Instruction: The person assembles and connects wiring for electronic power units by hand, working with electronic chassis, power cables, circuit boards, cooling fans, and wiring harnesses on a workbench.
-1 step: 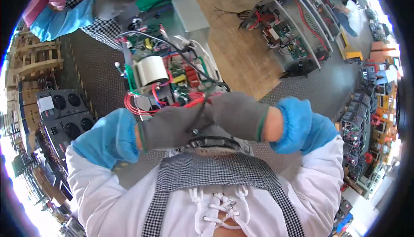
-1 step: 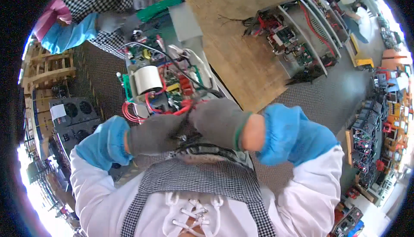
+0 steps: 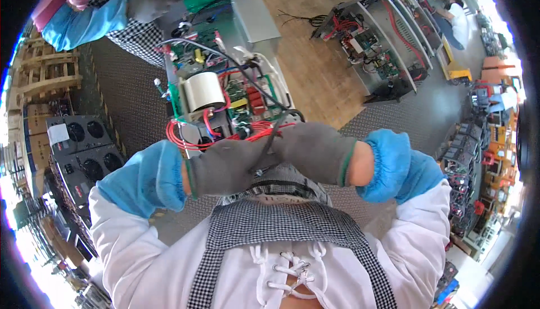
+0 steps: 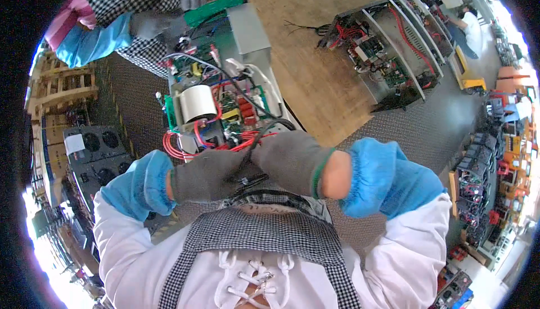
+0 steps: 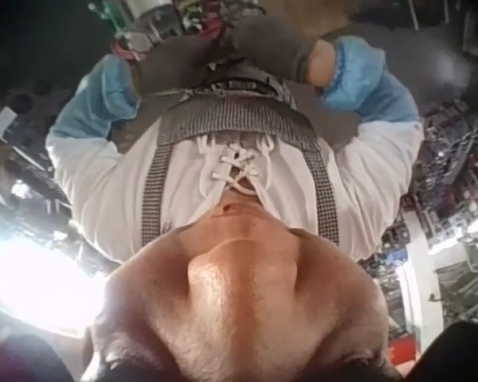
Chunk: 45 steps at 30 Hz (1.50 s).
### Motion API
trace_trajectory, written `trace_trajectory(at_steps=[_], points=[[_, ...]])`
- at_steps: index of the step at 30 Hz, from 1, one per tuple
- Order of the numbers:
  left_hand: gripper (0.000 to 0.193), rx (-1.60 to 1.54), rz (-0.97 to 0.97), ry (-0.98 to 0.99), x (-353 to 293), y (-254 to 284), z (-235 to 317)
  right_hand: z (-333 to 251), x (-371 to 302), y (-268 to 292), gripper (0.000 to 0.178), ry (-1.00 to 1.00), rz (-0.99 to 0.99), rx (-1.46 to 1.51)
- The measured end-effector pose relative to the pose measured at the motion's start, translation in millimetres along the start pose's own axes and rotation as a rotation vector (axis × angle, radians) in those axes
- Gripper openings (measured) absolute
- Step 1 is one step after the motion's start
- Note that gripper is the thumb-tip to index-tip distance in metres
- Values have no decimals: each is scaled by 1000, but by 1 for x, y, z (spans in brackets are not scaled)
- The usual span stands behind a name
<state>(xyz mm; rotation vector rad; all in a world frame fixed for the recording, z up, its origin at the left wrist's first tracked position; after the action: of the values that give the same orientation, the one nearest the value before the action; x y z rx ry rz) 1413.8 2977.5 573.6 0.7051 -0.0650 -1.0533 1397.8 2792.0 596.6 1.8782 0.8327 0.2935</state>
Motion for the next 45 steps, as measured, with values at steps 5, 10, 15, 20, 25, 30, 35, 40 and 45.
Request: trace_trajectory(at_steps=[5,10,15,20,25,30,35,40,45], points=[[57,24,80,-38,21,-33,41,-3,-58,24,23,-51,-30,-98],[50,115,128,-25,68,-88,61,37,-105,13,25,-54,-90,-256],[52,85,175,63,140,-155,95,127,-169,-14,24,48,-77,-323],[41,83,350,114,197,-210,111,183,-208,-1,21,247,-43,-255],[31,-43,506,182,210,-220,136,186,-228,11,19,286,49,-333],[38,-156,721,147,165,-201,138,206,-226,-10,21,252,53,-324],[45,-1540,1615,-105,27,-222,-28,160,-204,-1,27,176,-107,-390],[58,-1013,1491,1304,84,-424,-267,168,-207,-14,31,100,-191,-422],[69,-1489,893,1172,161,-435,-207,180,-212,-16,32,98,-160,-440]])
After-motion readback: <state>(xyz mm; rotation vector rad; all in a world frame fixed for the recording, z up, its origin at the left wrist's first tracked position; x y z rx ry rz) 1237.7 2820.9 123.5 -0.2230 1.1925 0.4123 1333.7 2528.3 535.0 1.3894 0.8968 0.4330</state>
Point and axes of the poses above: each hand's wrist, its own x-axis towards the middle knuckle, its own y-axis out of the back of the hand, z = x × y, the point moved 2 cm from there along x, towards the middle knuckle, and after that the axes turned 9 degrees about z, right-handed, at the moved point
